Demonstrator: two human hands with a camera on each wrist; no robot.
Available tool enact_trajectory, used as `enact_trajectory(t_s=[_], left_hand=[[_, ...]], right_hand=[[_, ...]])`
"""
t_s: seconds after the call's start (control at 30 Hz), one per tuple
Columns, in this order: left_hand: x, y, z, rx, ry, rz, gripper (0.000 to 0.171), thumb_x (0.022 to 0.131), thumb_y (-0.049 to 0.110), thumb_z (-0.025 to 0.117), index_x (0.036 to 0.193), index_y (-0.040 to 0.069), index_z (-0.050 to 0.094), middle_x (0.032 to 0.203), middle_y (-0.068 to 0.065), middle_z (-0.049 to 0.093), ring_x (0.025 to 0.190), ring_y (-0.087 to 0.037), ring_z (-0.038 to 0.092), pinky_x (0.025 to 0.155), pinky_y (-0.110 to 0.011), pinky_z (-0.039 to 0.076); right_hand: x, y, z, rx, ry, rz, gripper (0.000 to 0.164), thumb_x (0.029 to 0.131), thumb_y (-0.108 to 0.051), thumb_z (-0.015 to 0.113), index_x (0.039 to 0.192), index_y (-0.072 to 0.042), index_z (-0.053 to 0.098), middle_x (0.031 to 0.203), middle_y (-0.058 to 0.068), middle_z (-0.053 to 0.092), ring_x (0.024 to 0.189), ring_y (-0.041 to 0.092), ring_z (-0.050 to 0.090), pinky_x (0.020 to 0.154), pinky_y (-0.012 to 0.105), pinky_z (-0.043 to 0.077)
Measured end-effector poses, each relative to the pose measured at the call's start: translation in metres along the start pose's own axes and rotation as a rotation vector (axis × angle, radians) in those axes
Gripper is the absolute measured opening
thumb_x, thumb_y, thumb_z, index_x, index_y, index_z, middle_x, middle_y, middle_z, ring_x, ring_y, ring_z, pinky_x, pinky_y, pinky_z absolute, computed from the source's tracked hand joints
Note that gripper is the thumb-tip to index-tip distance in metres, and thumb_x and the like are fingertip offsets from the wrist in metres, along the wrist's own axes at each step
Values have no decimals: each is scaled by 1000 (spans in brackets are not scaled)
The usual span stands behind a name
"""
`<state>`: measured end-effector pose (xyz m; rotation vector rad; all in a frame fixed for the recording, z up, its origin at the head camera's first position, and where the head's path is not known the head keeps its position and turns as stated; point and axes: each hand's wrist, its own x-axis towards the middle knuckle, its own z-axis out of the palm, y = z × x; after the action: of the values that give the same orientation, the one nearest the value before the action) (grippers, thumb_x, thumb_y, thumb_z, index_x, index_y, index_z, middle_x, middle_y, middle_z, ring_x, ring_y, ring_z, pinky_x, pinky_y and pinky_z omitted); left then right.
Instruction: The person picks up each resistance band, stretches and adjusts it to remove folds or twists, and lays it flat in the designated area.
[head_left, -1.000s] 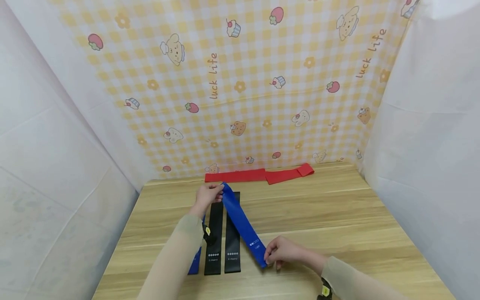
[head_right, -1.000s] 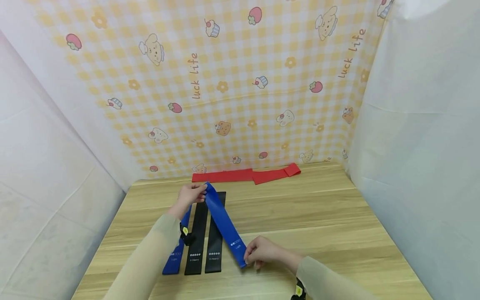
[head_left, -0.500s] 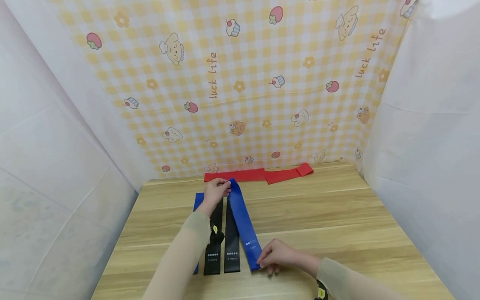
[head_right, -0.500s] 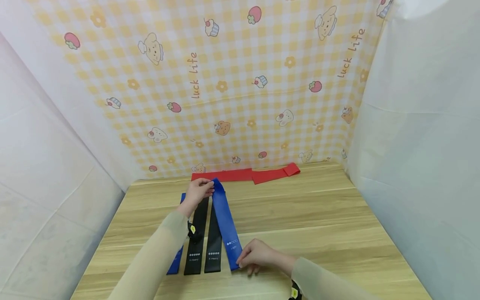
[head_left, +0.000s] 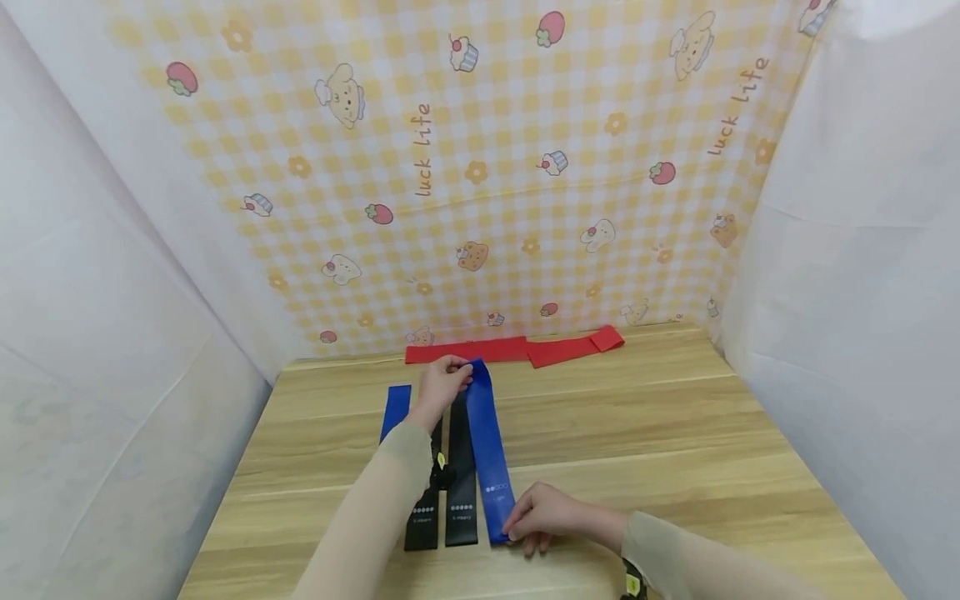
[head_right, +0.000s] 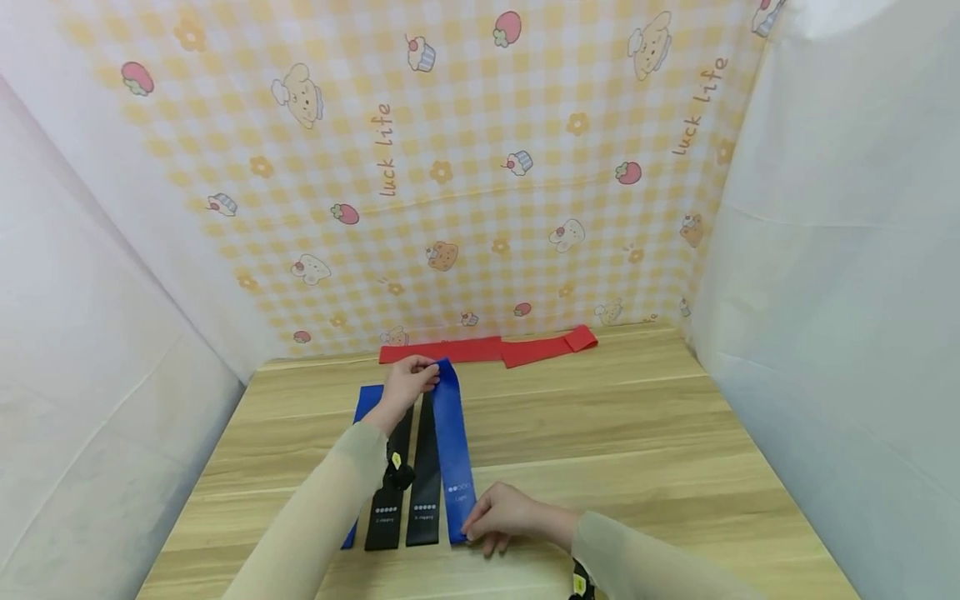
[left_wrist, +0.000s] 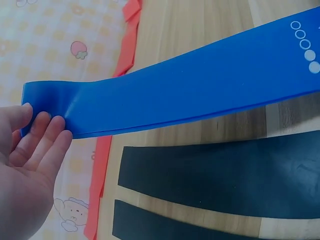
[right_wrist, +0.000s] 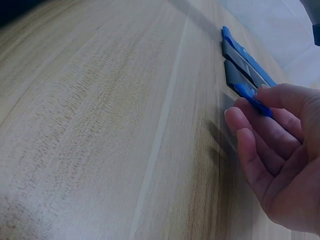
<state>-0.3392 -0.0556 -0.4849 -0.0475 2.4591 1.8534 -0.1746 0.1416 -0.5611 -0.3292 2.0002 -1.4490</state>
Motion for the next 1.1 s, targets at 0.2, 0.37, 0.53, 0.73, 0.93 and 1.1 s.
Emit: enact_trajectory(t_s=[0.2,0.37,0.53,0.73,0.93,1.1], left_hand=[[-3,4,6,-17,-34,38,18,94,14,65,107,1,67,96,-13,66,91,-27,68,81,-36,55],[-3,4,13,-2,-24,75,17,94,16,65,105,3,68,94,-12,68,90,-28,68,80,-37,55],[-4,0,18,33,-24,101,15,94,16,65,103,4,69,90,-10,68,87,-26,67,79,-36,56],[-4,-6,21,68,-32,96,15,94,17,66,104,6,69,89,-7,68,84,-22,67,77,-31,56],[-6,-8,23,55,-45,99,16,94,15,65,104,3,69,90,-10,68,86,-26,68,77,-32,56],[-8,-8,25,50,-54,101,17,94,15,65,105,3,69,91,-10,68,86,-24,68,77,-32,56]], right_hand=[[0,1,0,32,-31,-12,12,88,-11,67,92,-4,76,79,9,73,51,8,61,40,17,42],[0,0,2,44,-39,-15,15,91,-13,65,95,-5,76,82,9,73,51,8,62,40,17,41],[-1,-1,2,50,-47,-6,16,92,-13,64,96,-4,76,83,9,73,53,10,63,39,17,41],[-1,-1,2,54,-59,11,17,93,-13,62,97,-3,76,83,10,73,53,9,63,40,16,41],[0,0,2,48,-57,18,18,93,-13,62,97,-3,76,84,11,73,54,12,64,39,17,42],[1,1,3,45,-51,25,18,93,-14,62,97,-4,76,83,10,73,54,13,65,39,18,42]])
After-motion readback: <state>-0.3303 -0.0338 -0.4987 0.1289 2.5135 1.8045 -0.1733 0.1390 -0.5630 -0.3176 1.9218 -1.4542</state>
